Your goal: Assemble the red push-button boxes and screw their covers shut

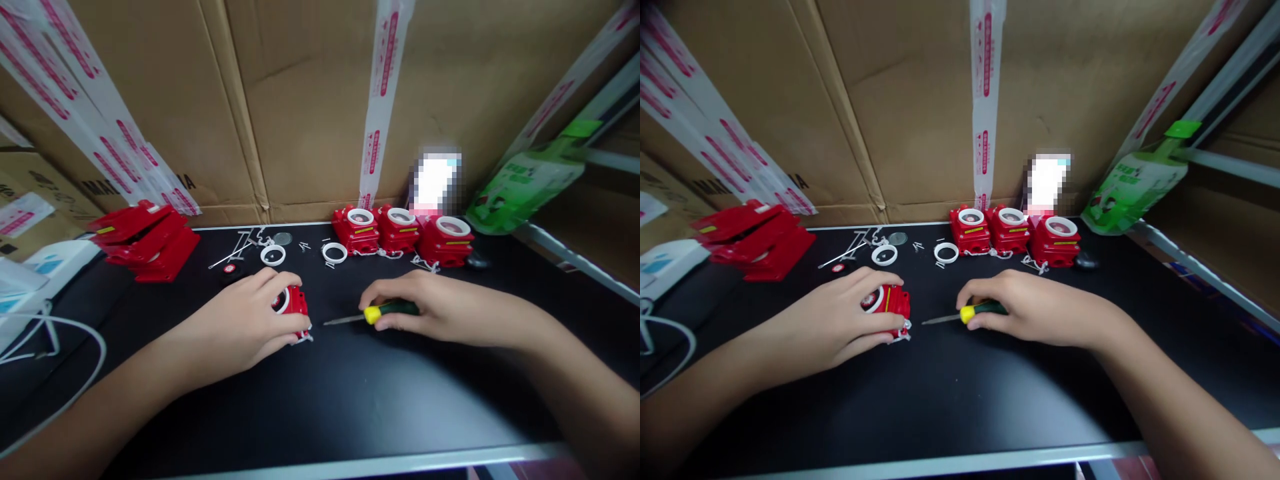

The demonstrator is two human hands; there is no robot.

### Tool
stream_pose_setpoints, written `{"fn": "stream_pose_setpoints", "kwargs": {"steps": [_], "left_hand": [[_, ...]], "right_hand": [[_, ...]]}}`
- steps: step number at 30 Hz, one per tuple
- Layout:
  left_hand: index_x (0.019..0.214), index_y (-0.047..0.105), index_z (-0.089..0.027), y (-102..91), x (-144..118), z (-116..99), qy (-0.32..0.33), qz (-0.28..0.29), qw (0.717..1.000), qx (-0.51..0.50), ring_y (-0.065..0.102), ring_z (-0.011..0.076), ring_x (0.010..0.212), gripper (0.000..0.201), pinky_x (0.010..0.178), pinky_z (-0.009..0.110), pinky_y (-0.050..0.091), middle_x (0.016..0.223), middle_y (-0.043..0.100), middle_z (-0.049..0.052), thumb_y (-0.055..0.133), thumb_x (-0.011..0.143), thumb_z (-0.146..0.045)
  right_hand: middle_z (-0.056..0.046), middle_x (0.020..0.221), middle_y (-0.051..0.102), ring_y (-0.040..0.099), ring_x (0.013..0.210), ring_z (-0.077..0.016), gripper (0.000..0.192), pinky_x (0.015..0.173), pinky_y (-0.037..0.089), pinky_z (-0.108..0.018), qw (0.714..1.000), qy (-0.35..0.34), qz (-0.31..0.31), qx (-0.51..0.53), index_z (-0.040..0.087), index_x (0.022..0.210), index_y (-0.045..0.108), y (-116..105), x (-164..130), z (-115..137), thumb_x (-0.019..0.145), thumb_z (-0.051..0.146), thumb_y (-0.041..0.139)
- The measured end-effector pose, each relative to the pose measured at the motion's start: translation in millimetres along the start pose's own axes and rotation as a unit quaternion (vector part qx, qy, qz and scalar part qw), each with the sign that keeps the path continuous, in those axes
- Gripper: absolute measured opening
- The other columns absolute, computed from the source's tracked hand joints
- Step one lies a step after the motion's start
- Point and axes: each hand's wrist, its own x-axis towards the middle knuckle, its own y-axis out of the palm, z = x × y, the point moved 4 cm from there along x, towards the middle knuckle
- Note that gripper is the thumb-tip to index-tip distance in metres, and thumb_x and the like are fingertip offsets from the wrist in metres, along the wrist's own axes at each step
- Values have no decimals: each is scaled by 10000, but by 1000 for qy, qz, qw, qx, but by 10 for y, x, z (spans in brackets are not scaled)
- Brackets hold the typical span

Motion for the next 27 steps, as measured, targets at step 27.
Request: {"fn": "stream_pose_setpoints", "kwargs": {"steps": [27], "left_hand": [[930,781,-132,70,2,-74,63,-25,992,107,617,441,1447,147,1185,634,584,1192,766,130,718,999,-18]], "right_hand": [[-77,1058,790,720,888,-230,250,777,536,-367,994,45,-50,-90,200,1051,737,14,127,-185,1021,448,741]]}}
